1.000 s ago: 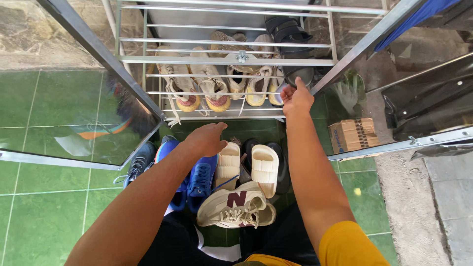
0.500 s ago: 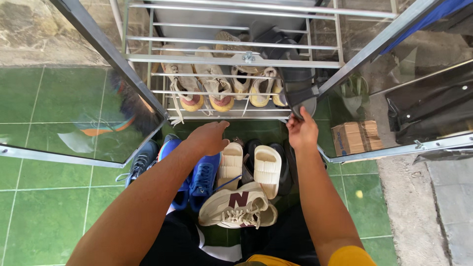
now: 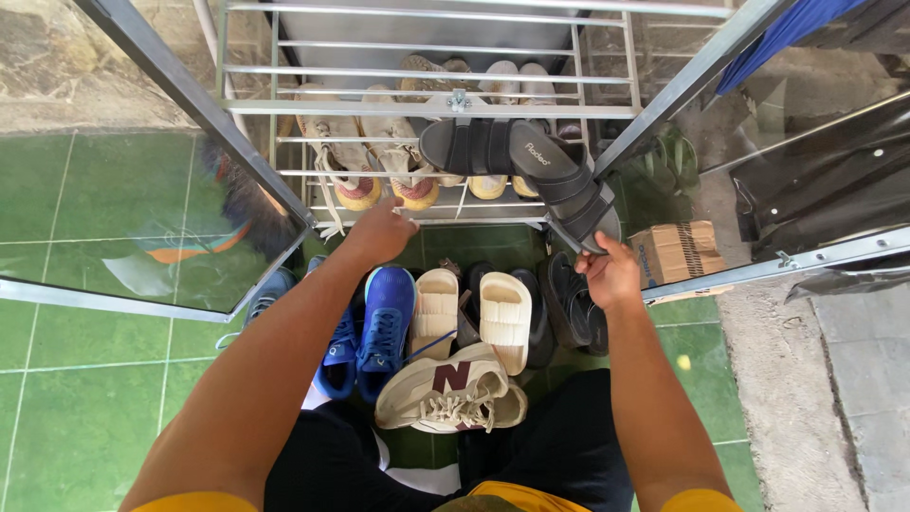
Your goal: The person removes multiple pairs of shoes from a metal shoe rack and places them on the floor. They then use a small brush to sweep the empty shelves and brush the soles of the shoes.
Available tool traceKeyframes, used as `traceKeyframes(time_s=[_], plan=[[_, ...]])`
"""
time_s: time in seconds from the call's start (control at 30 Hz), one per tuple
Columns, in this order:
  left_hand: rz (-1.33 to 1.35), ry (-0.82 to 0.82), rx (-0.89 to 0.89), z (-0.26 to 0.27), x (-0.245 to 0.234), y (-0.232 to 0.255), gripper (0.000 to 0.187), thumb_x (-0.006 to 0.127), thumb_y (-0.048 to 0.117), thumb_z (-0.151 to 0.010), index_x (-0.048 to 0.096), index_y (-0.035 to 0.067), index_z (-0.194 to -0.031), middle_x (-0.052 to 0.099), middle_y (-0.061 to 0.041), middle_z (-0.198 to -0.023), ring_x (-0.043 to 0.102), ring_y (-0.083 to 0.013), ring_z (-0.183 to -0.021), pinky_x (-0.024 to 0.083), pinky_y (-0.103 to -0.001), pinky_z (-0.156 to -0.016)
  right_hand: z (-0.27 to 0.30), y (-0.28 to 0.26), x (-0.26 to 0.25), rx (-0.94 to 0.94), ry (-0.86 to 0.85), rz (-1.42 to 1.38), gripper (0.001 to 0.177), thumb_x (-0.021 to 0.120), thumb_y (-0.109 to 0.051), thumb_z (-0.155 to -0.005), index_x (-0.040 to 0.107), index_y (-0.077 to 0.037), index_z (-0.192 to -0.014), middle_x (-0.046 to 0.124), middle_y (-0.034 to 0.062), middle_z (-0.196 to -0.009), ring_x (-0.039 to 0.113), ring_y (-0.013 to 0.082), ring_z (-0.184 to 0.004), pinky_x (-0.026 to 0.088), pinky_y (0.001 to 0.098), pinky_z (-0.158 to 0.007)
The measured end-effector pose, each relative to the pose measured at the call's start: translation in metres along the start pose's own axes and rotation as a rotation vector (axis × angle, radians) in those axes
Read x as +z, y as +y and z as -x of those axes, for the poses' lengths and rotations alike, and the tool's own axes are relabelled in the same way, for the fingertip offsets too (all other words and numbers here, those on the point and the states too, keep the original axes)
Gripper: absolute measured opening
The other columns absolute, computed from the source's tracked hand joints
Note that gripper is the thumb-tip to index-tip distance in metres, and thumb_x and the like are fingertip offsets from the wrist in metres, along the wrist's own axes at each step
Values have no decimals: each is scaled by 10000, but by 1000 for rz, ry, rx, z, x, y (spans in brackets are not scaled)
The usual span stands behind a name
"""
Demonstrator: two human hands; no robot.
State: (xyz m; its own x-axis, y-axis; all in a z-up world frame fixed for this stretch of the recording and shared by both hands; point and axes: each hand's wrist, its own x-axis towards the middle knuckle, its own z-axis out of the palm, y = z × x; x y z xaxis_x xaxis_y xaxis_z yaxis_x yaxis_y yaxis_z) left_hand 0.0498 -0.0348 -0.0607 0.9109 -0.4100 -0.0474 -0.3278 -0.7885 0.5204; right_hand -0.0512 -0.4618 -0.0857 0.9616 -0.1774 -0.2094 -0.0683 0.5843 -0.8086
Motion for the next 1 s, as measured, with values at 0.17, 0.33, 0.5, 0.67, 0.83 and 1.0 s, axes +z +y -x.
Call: traceKeyframes(time_s=[0.17,0.33,0.5,0.67,0.83,1.0], plan=[[489,262,-244,-37,-11,-8,523,668,247,-889,616,20,-1357,763,-170,-1113,734,-272,-1011,560,-383,-897,-21,-22,2,37,40,47,206,739,-190,-913,634,-18,-870,623,109,-772,620,271,-671,504,405,-624],[585,239,-323,-85,-32,9,519,689,274,-881,607,-17,-1303,723,-131,-1059,730,-279,-904,544,-390,-788,-25,-26,6,46,-36,132,211,731,-182,-904,642,0,-845,654,120,-769,638,271,-676,513,407,-618],[614,173,-316,-85,-44,32,419,636,339,-1010,747,-57,-1091,741,-172,-891,719,-279,-803,524,-389,-749,-19,-20,1,90,-142,166,201,683,-182,-924,680,5,-848,681,116,-774,639,261,-664,526,397,-647],[791,35,-338,-59,-64,50,380,555,301,-1001,693,-51,-975,717,-136,-821,754,-211,-686,635,-329,-582,-2,-13,7,135,-169,68,264,686,-238,-981,647,-27,-827,646,87,-741,645,279,-654,519,412,-634],[796,-26,-439,-35,-75,67,372,585,240,-982,727,-102,-941,736,-173,-805,742,-243,-655,626,-321,-555,37,-33,17,251,-163,-14,364,617,-458,-982,665,-106,-904,569,28,-653,552,205,-575,453,354,-564],[845,-129,-464,-16,-85,80,366,590,258,-954,733,-78,-969,731,-159,-812,713,-226,-637,627,-344,-580,76,-72,30,269,-172,-52,499,538,-584,-1003,680,-113,-924,554,17,-629,479,167,-516,388,307,-510]])
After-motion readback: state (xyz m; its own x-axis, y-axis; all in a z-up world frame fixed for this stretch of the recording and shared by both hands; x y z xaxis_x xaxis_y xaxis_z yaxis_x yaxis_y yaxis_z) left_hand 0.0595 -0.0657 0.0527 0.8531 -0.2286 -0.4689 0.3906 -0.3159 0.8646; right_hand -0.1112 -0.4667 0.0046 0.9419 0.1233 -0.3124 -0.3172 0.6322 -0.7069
